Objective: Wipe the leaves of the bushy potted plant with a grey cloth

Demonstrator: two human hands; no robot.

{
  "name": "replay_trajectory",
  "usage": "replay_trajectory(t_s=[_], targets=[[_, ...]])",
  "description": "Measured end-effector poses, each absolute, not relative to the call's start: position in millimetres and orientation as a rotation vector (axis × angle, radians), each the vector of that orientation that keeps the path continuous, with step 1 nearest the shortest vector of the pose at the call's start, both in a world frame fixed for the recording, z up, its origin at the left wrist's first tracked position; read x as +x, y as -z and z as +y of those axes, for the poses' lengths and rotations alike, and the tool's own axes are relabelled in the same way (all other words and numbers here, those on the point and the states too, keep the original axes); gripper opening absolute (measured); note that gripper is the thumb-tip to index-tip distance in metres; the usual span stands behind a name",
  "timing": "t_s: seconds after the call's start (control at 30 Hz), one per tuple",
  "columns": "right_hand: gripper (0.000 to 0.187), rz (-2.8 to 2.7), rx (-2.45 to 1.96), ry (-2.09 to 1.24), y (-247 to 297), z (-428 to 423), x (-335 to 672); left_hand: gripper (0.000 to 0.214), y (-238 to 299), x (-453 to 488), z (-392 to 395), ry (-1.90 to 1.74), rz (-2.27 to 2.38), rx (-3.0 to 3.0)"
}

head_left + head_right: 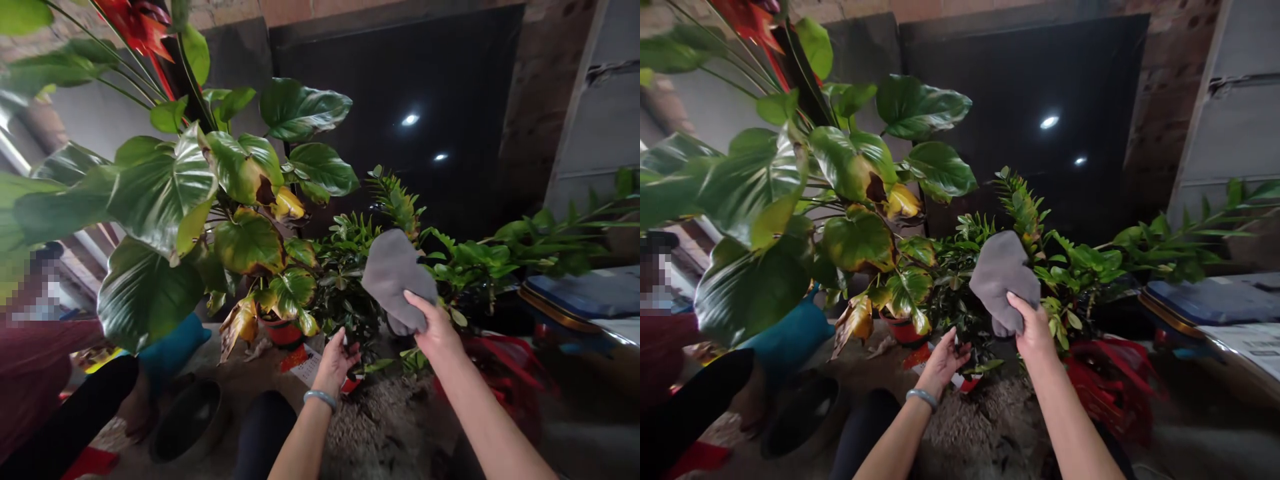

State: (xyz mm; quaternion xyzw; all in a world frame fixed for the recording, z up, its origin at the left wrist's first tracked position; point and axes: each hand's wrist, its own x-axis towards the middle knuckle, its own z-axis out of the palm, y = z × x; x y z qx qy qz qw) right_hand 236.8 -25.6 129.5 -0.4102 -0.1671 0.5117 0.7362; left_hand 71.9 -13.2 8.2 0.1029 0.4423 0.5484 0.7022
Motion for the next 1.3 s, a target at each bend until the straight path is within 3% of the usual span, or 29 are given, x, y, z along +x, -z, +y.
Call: replay_trajectory(t_s=[0.23,0.33,0.53,0.8,1.0,1.1,1.3], targets=[[0.029,-0.158,-1.086,-1.464,-31.9,-99.9,215.5,0.015,6.2,65.4,-10.5,-1.257,1.081,0.187],[0.031,-0.139,-1.1,-1.432,-46.5,-110.5,231.7,0.015,10.4,61.1,-12.3,-1.265,1.105,0.185],[0.041,-0.321,-0.832,-1.127,-126.9,-43.7,236.5,0.018,10.6,63.9,-19.0,-1.244,1.115,0.209],[0.034,-0.106,-1.16,-1.505,-41.0,-112.2,203.1,0.015,9.0,59.3,-18.9,-1.287,1.113,0.234],[0.047,-0.336,-0.973,-1.175,-111.3,-79.3,232.3,0.014,9.0,57.7,-21.2,-1.26,1.107,0.255],[0.044,-0.322,-0.887,-1.165,-128.2,-47.0,230.8,0.015,10.3,58.4,-21.7,-1.235,1.104,0.273],[0.033,-0.221,-1.144,-1.538,-36.9,-99.8,208.3,0.02,18.1,50.8,-21.4,-1.234,1.121,0.286]])
